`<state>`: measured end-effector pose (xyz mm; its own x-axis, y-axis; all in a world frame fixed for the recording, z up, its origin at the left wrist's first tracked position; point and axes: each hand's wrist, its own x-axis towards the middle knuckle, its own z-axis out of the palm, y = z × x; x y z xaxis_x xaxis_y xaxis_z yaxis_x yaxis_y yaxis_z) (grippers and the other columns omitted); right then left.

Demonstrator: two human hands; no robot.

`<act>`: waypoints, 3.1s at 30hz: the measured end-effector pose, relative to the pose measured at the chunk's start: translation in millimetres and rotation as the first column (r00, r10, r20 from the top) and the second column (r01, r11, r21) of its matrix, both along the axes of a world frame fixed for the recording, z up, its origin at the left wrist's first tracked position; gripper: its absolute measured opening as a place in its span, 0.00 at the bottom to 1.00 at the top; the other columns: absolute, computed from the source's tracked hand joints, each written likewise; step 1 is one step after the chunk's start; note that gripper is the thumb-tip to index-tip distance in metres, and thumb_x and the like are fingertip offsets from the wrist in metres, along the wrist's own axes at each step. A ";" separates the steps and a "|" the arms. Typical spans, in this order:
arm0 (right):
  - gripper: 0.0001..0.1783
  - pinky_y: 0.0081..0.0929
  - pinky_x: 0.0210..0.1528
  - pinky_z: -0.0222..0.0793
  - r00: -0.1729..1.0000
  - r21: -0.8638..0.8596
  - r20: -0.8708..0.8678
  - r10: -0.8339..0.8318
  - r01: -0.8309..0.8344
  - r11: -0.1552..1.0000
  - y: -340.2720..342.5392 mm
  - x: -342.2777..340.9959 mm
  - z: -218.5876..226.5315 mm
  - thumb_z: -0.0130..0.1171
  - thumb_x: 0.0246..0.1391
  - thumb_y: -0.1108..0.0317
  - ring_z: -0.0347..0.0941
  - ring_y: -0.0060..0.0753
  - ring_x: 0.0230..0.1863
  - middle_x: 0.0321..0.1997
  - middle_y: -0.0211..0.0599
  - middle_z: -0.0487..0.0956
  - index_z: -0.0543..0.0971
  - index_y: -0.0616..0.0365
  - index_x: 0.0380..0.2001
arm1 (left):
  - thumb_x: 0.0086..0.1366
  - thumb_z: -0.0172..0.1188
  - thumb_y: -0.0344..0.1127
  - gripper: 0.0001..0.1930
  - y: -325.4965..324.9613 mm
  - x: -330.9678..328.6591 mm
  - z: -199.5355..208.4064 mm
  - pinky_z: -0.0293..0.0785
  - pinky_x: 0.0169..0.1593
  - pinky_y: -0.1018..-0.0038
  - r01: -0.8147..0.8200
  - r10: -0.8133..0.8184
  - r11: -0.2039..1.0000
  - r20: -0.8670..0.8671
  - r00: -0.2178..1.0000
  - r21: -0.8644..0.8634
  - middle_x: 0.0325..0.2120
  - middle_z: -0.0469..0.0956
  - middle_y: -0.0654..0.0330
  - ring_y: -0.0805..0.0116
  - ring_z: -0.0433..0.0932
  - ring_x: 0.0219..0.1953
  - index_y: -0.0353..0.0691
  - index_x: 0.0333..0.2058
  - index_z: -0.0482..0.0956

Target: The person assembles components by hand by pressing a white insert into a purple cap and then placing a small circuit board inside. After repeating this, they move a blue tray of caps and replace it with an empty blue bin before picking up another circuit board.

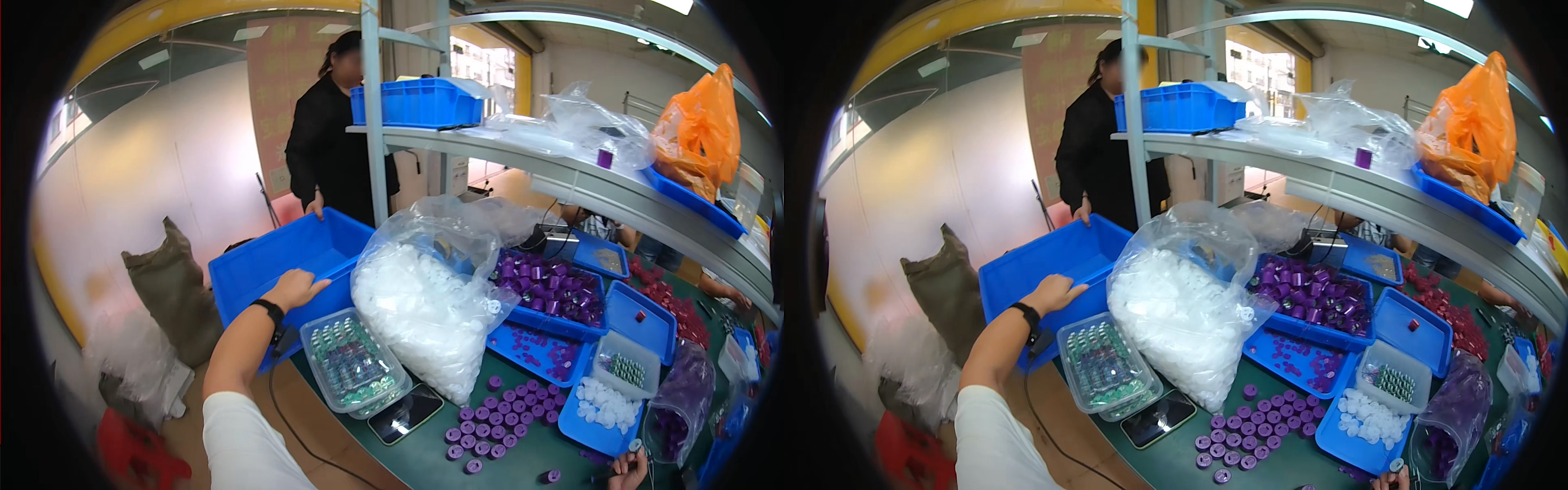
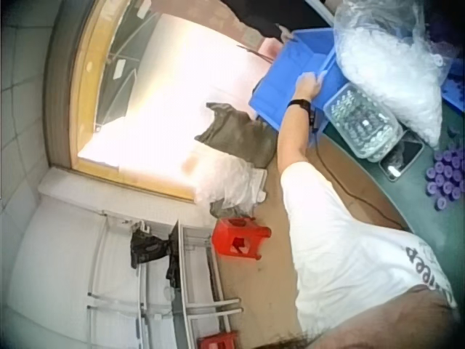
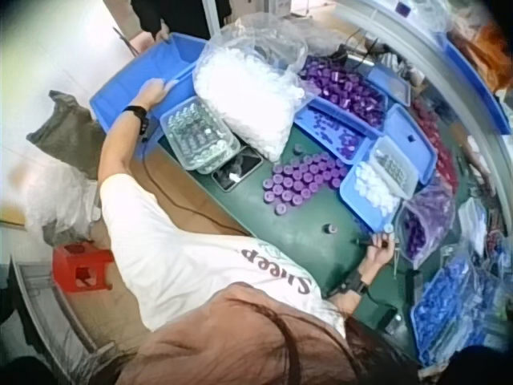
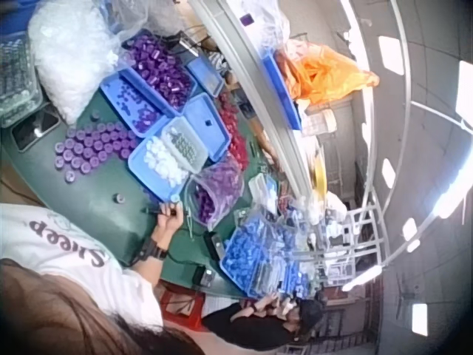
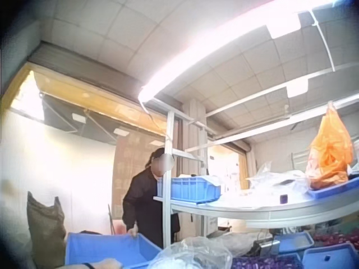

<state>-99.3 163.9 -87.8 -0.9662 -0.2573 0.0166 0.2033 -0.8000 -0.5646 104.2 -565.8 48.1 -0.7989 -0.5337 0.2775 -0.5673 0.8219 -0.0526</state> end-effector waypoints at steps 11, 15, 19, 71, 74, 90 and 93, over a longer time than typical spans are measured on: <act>0.07 0.15 0.12 0.51 0.972 0.104 0.008 -0.235 0.233 0.967 9.9 -15.6 -27.7 0.48 0.56 0.67 0.53 0.16 0.13 0.21 0.27 0.66 0.70 0.58 0.29 | 0.63 0.42 0.59 0.32 13.8 -34.1 2.8 0.69 0.40 0.57 0.030 -0.032 0.989 0.009 0.999 0.144 0.26 0.76 0.40 0.42 0.75 0.32 0.31 0.24 0.78; 0.07 0.15 0.13 0.50 0.994 0.072 -0.023 -0.105 0.107 0.992 11.9 -16.4 -29.2 0.51 0.52 0.68 0.57 0.17 0.15 0.21 0.27 0.68 0.71 0.57 0.33 | 0.61 0.43 0.61 0.34 16.5 -17.8 12.7 0.69 0.42 0.58 -0.007 0.004 0.972 0.011 1.000 0.236 0.30 0.76 0.38 0.43 0.75 0.36 0.29 0.29 0.78; 0.02 0.17 0.17 0.53 0.999 -0.001 -0.009 -0.038 0.038 0.999 -0.8 -8.6 -12.6 0.51 0.51 0.70 0.58 0.19 0.16 0.22 0.30 0.70 0.69 0.53 0.28 | 0.61 0.44 0.61 0.34 31.5 -7.1 29.4 0.70 0.40 0.61 -0.104 0.100 0.936 0.030 0.995 0.335 0.30 0.77 0.38 0.46 0.77 0.35 0.27 0.31 0.78; 0.20 0.18 0.14 0.55 0.995 0.764 -0.054 0.084 -0.013 0.646 -82.4 -176.9 79.8 0.61 0.49 0.56 0.62 0.19 0.16 0.24 0.32 0.71 0.74 0.65 0.33 | 0.53 0.54 0.40 0.12 316.6 -361.0 -125.3 0.78 0.30 0.72 0.707 0.705 -0.456 -0.266 0.657 0.540 0.23 0.71 0.57 0.64 0.74 0.24 0.40 0.29 0.66; 0.26 0.18 0.13 0.54 0.997 0.802 0.048 0.056 -0.072 0.593 -106.6 -212.5 74.4 0.60 0.49 0.49 0.60 0.20 0.15 0.27 0.41 0.72 0.70 0.66 0.33 | 0.52 0.54 0.40 0.12 320.1 -356.0 -120.9 0.77 0.25 0.75 0.660 0.666 -0.488 -0.245 0.704 0.571 0.22 0.71 0.58 0.64 0.74 0.21 0.39 0.29 0.67; 0.14 0.16 0.10 0.45 0.948 0.534 0.090 0.307 -0.305 0.788 -107.0 -201.9 95.0 0.63 0.43 0.58 0.55 0.16 0.08 0.13 0.23 0.67 0.70 0.51 0.20 | 0.51 0.59 0.40 0.13 342.4 -330.0 -77.0 0.73 0.37 0.69 0.729 0.654 -0.527 -0.339 0.677 0.438 0.30 0.73 0.60 0.66 0.73 0.30 0.42 0.33 0.69; 0.11 0.16 0.10 0.46 0.944 0.525 0.054 0.325 -0.303 0.795 -86.6 -181.0 100.5 0.62 0.43 0.61 0.56 0.16 0.08 0.15 0.25 0.68 0.71 0.52 0.20 | 0.51 0.59 0.41 0.14 358.4 -317.3 -63.0 0.71 0.40 0.66 0.699 0.605 -0.552 -0.359 0.711 0.454 0.31 0.73 0.61 0.66 0.73 0.34 0.43 0.33 0.69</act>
